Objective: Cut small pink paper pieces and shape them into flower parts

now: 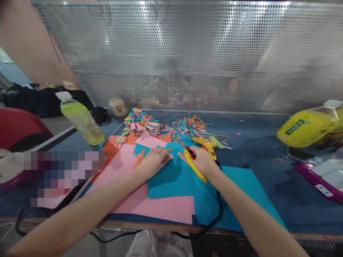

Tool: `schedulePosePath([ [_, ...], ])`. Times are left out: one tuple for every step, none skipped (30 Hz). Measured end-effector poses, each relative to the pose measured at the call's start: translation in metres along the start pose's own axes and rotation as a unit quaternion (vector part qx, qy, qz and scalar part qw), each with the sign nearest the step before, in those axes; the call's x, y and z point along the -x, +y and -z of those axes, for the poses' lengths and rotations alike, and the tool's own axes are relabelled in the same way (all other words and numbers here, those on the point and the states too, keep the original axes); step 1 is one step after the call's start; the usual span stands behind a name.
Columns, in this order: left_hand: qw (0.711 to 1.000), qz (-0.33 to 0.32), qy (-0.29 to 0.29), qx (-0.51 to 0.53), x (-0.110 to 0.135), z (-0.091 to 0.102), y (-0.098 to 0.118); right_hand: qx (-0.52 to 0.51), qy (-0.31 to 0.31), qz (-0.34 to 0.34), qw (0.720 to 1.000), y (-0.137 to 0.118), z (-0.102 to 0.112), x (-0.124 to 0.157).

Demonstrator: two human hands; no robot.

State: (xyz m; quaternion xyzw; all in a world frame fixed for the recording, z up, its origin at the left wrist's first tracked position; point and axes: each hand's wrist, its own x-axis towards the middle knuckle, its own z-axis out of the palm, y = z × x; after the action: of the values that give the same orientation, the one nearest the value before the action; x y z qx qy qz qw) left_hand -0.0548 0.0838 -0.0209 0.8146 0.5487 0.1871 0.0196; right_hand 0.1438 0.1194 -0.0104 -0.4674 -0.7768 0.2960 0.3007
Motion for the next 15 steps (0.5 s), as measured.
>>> schedulePosePath([
  [1.0,0.004,0.004,0.012,0.0,-0.001,0.001,0.002,-0.001,-0.003,1.0,-0.001,0.0,0.0],
  [0.999,0.008,0.009,0.035,0.0,-0.001,0.001,0.001,-0.003,-0.006,1.0,-0.001,0.0,0.0],
  [0.997,0.013,0.018,0.07,-0.001,-0.001,0.001,-0.003,-0.004,-0.009,1.0,-0.003,0.0,0.0],
  [0.992,0.021,0.031,0.12,-0.001,0.0,0.001,-0.013,-0.004,-0.013,1.0,-0.005,0.001,0.001],
  [0.98,0.033,0.048,0.188,-0.001,0.002,0.001,-0.029,-0.004,-0.018,0.999,-0.007,0.001,0.001],
  [0.96,0.051,0.065,0.269,-0.001,0.003,0.001,-0.052,-0.005,-0.024,0.998,-0.01,0.001,0.002],
  [0.928,0.075,0.076,0.356,-0.001,0.005,0.003,-0.078,-0.007,-0.03,0.996,-0.014,0.001,0.002],
  [0.89,0.1,0.079,0.437,-0.001,0.005,0.004,-0.106,-0.008,-0.033,0.994,-0.017,0.001,0.003],
  [0.85,0.125,0.072,0.507,-0.001,0.005,0.007,-0.133,-0.014,-0.036,0.99,-0.02,0.0,0.004],
  [0.812,0.145,0.056,0.563,0.0,0.004,0.01,-0.15,-0.016,-0.037,0.988,-0.023,-0.001,0.004],
  [0.778,0.161,0.038,0.607,0.0,0.002,0.013,-0.163,-0.016,-0.037,0.986,-0.026,-0.002,0.005],
  [0.75,0.172,0.021,0.638,0.001,0.0,0.017,-0.18,-0.016,-0.037,0.983,-0.028,-0.003,0.005],
  [0.727,0.18,0.013,0.663,0.001,-0.002,0.02,-0.195,-0.015,-0.038,0.98,-0.03,-0.005,0.005],
  [0.709,0.186,0.009,0.68,0.002,-0.005,0.023,-0.211,-0.014,-0.039,0.976,-0.031,-0.005,0.005],
  [0.694,0.189,0.008,0.695,0.002,-0.006,0.026,-0.227,-0.013,-0.043,0.973,-0.031,-0.006,0.005],
])
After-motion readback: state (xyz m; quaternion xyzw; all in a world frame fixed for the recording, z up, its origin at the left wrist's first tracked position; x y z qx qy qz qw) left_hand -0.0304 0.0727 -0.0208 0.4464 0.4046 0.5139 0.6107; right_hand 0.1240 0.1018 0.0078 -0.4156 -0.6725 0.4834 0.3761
